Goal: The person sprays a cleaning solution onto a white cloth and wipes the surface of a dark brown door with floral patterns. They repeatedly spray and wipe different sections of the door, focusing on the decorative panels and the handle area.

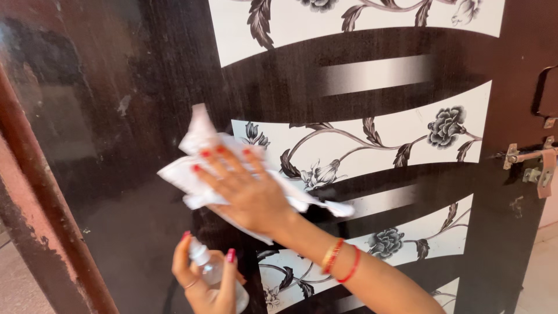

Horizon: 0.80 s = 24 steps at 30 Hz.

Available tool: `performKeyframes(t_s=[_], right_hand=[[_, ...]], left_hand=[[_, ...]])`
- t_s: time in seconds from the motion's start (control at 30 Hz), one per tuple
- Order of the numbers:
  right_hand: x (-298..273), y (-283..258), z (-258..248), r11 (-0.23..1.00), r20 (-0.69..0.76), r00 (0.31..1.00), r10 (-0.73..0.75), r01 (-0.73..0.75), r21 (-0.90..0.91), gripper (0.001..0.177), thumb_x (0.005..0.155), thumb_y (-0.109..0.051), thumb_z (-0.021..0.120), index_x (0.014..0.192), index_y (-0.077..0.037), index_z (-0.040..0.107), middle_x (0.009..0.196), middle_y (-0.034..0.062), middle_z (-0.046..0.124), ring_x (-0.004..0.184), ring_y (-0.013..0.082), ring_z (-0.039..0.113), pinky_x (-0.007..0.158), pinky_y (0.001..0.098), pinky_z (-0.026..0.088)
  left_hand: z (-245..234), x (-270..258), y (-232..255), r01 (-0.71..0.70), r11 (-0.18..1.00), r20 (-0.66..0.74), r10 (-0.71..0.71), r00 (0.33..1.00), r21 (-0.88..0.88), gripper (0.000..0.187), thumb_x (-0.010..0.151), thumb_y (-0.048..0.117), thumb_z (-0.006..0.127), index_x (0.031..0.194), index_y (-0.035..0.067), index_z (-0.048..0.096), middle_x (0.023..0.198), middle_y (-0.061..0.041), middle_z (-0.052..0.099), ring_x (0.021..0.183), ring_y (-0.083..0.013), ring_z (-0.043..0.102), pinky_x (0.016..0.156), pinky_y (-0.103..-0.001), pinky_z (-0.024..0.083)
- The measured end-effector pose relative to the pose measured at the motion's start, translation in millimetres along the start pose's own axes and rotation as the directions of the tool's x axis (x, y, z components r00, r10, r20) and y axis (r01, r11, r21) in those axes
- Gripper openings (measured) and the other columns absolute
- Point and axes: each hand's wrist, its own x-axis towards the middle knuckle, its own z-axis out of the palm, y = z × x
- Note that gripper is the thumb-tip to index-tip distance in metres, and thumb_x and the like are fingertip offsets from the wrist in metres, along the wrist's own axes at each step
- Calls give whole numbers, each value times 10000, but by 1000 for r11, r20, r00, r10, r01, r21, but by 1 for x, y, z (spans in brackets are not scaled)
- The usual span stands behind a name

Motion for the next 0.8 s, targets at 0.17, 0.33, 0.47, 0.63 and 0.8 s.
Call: performKeyframes(t_s=[0.17, 0.33, 0.47, 0.63, 0.8], right_hand=[[-19, -64, 35, 967, -67, 965, -252, 248, -61, 678, 1067, -398, 582, 1653, -241, 280, 1747, 41, 162, 1648, 241, 118, 1361, 529, 88], [-96, -111, 54, 609, 261, 931, -256, -54, 792, 512, 1084, -235, 544, 1526, 4, 444, 1525, 125, 482, 1473, 263, 458, 1282, 397, 337], [-152, -96, 43, 815, 221, 814, -538, 435, 383, 239, 1047, -147, 596, 1263, -46, 613, 1389, 71, 615, 1438, 237, 510, 1315, 403, 357], [-217, -53, 42, 896, 134, 887, -442, 444, 18, 454, 1003, -331, 505, 1407, -178, 647, 1532, 35, 583, 1530, 189, 429, 1309, 412, 234], [-310, 39, 30, 947, 182, 935, -303, 318, -56, 513, 1002, -416, 481, 1461, -218, 600, 1527, 39, 555, 1503, 222, 404, 1280, 497, 164]], left_hand=[[-19, 3, 5, -102, 994, -122, 107, 987, 45, 877, 844, -110, 653, 1566, 128, 216, 736, -90, 618, 496, -142, 590, 521, -274, 519], [-28, -1, 25, -93, 995, -127, 98, 987, 46, 888, 836, -120, 655, 1571, 134, 226, 768, -85, 611, 533, -147, 593, 553, -279, 554], [-27, -3, 33, -86, 981, -75, 100, 992, 174, 880, 808, -112, 690, 1542, 126, 267, 721, -82, 617, 525, -128, 603, 559, -244, 512], [-5, -6, 20, -39, 996, 11, 39, 999, 79, 843, 803, -85, 715, 1528, 107, 330, 788, -50, 604, 571, -73, 565, 543, -210, 479], [38, -31, 5, -32, 980, 167, -1, 986, 198, 724, 818, -39, 726, 1467, 117, 445, 856, -63, 670, 715, -95, 624, 661, -238, 538]])
